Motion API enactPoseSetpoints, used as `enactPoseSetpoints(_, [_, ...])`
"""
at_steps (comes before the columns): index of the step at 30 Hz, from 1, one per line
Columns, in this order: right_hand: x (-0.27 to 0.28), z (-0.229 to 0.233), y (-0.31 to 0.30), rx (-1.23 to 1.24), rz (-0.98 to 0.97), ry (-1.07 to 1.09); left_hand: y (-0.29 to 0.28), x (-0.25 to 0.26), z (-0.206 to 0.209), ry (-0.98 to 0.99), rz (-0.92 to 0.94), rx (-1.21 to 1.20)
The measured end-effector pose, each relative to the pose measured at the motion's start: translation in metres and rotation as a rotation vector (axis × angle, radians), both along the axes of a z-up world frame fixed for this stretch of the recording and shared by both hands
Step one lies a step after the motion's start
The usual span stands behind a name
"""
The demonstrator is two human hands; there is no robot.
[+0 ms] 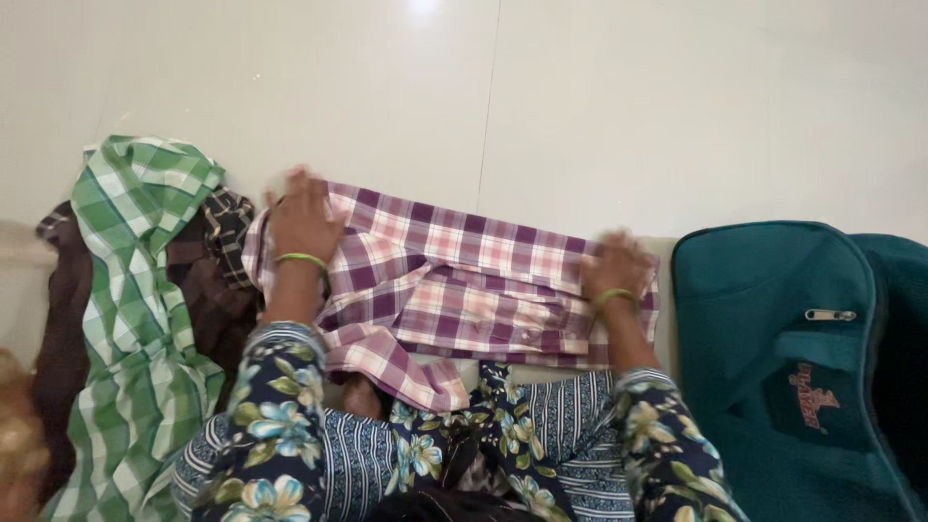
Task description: The person folds a plaid shirt by smoothing the fabric, folding in the sleeves and sides, and then folding the body of the shirt into a square before placing it into a bag.
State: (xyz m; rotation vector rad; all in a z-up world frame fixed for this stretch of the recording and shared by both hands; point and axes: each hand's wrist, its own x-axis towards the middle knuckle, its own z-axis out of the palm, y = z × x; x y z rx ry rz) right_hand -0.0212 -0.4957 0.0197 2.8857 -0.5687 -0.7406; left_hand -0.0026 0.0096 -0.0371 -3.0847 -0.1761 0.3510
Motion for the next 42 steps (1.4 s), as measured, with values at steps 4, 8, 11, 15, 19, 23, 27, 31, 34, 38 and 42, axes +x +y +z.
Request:
enactPoseSetpoints(4, [-0.006,-0.012,0.123,0.159,0.443,0.002,-0.105,-0.003,-0.001,-0.096,-0.218,-0.309])
enactPoseSetpoints(8, [-0.027,-0.020,0.166,0.269,0.591,-0.011,-0.175,-0.025,0.018,0.133,-0.452,-0.322])
enactPoseSetpoints(11, [-0.029,-0.011,0.137,0.083,0.685,0.153,-0.155,-0.028,0.028,0.255,-0.383,-0.309])
enactPoseSetpoints(15, [-0.019,-0.002,0.044,0.163,0.439,0.192,-0.069,-0.023,0.019,0.197,-0.220,-0.154])
enactPoseSetpoints(19, [-0.020,-0.027,-0.061,0.033,0.214,0.207,-0.004,-0.028,-0.009,-0.035,-0.120,0.013])
enactPoseSetpoints(23, [-0.027,-0.055,-0.108,0.018,0.017,0.184,0.010,-0.029,-0.009,0.020,-0.044,0.035])
enactPoseSetpoints(27, [-0.020,-0.047,-0.077,-0.025,0.033,0.046,-0.005,-0.029,-0.001,-0.009,0.020,0.078])
enactPoseSetpoints(31, [-0.024,-0.017,0.016,0.074,0.204,-0.018,-0.060,-0.028,-0.005,-0.061,-0.130,-0.052])
enactPoseSetpoints(34, [-0.045,0.008,0.096,0.181,0.469,0.118,-0.123,-0.050,0.005,0.156,-0.278,-0.143])
enactPoseSetpoints(38, [-0.070,0.034,0.137,0.179,0.569,0.169,-0.151,-0.076,0.017,0.179,-0.361,-0.077])
enactPoseSetpoints(42, [-0.066,0.039,0.101,0.134,0.481,0.256,-0.117,-0.082,0.039,0.298,-0.226,0.019])
